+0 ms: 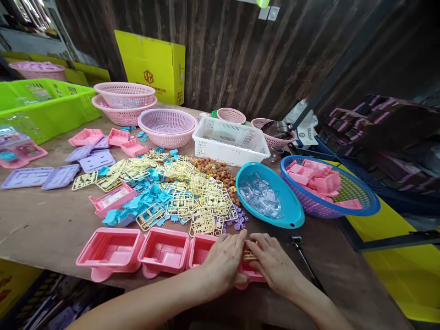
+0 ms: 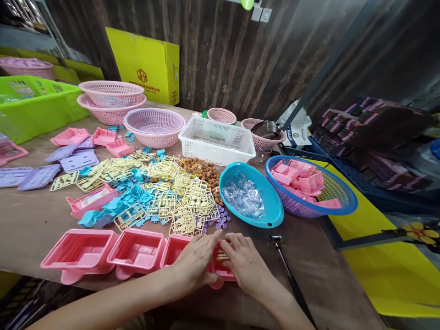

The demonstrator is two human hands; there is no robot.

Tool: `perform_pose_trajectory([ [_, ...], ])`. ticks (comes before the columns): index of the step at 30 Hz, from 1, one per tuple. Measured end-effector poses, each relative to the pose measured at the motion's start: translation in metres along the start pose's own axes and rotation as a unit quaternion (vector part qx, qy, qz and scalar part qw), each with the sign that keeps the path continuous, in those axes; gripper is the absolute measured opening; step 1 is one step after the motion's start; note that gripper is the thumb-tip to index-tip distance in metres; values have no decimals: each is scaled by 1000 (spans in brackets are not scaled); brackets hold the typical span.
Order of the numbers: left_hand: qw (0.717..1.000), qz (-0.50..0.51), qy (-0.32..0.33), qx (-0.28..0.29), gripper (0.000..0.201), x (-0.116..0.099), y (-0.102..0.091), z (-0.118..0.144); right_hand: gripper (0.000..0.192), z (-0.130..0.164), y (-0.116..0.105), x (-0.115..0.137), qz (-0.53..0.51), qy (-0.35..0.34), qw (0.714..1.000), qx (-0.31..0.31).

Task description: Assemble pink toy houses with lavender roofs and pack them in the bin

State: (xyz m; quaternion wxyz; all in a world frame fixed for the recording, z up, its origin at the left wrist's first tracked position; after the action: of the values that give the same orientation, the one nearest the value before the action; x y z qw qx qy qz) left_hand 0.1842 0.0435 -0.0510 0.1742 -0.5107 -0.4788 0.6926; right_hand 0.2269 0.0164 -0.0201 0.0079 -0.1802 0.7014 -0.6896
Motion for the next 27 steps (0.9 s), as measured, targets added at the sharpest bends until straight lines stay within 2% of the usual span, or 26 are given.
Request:
perform_pose_trajectory([
  [2, 1000, 11, 15, -15, 106, -4, -5, 3, 47, 5, -6, -6, -57, 12, 998, -1],
  [4, 999, 18, 29, -34, 108, -5, -18, 10, 45, 5, -15, -12, -113, 19, 993, -11],
  [5, 998, 20, 30, -46, 103, -2, -28, 14, 40, 3, -21, -16, -138, 29, 990, -21],
  [7, 998, 12, 8, -68, 77, 15, -55, 24, 33, -7, -30, -25, -179, 61, 981, -52],
  [10, 989, -75, -111, -70, 32, 73, -102, 41, 29, -42, -28, -27, -202, 100, 972, -66],
  [12, 956, -186, -220, -49, 22, 123, -133, 58, 28, -73, -14, -18, -180, 120, 976, -36],
  [14, 919, -272, -286, -8, 20, 163, -151, 72, 29, -103, 6, -8, -127, 155, 979, 24],
  [16, 904, -295, -308, 31, 18, 191, -154, 80, 34, -126, 24, -1, -77, 194, 975, 75],
  [18, 908, -283, -304, 58, 17, 207, -147, 82, 40, -141, 35, 3, -57, 216, 970, 97],
  [22, 925, -249, -275, 77, 19, 218, -134, 78, 36, -153, 46, -2, -75, 225, 967, 93],
  [25, 939, -216, -259, 68, 7, 224, -138, 77, 24, -152, 47, -15, -116, 223, 965, 76],
  [27, 946, -193, -252, 59, 7, 228, -143, 78, 18, -152, 47, -23, -150, 220, 962, 60],
])
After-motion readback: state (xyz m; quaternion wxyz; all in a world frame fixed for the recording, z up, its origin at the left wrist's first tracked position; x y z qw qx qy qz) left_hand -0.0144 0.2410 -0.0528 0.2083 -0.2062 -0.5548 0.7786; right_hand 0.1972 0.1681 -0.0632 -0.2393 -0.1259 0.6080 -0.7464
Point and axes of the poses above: each hand's wrist, its own z-axis away from the middle knuckle, its own y-axis out of the palm, x = y × z, the point moved 10 cm from there along -z, towards the middle knuckle, and after that the axes turned 8 degrees about -z, right-handed, at the moved point
